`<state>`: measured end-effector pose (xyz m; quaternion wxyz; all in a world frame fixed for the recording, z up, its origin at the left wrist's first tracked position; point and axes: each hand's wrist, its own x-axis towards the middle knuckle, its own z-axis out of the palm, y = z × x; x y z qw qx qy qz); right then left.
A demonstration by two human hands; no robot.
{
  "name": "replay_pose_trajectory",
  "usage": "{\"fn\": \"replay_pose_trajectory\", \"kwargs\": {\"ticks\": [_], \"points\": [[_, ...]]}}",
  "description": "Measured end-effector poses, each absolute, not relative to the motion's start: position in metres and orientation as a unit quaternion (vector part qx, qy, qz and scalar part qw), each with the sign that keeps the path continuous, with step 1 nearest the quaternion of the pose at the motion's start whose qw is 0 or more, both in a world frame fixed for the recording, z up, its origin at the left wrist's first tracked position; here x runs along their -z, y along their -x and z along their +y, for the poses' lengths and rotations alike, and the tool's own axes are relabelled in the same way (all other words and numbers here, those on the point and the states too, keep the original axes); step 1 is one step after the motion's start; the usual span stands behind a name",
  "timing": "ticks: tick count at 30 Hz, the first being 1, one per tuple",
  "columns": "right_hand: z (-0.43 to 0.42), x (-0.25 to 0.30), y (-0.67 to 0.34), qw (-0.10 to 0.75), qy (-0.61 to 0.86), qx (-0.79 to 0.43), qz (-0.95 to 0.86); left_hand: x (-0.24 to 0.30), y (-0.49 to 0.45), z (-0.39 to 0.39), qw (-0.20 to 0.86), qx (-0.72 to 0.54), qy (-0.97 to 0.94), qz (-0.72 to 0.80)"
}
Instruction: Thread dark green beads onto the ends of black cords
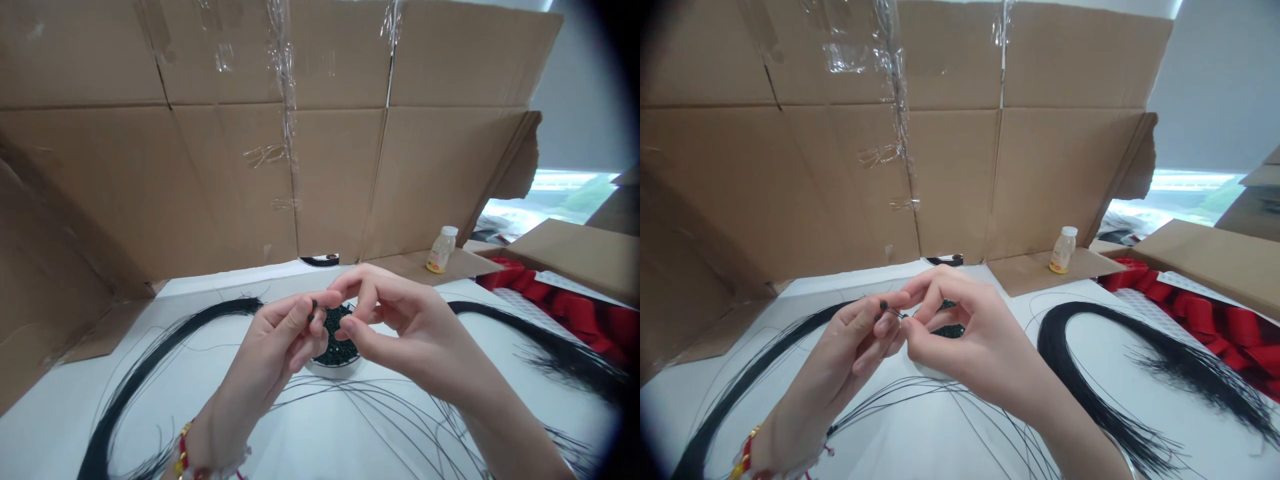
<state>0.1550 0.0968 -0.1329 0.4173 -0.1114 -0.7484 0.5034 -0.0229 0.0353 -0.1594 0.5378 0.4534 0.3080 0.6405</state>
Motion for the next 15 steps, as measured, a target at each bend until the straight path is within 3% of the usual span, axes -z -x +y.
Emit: {"fn": "replay_pose_trajectory", "kwargs": {"ticks": [15], "points": [[0.0884,0.1292,-0.1547,0.44,0.11,-0.445,-0.772,0.1571,0.0196,0.0302,0.548,-0.615,-0.484,0.295]]}}
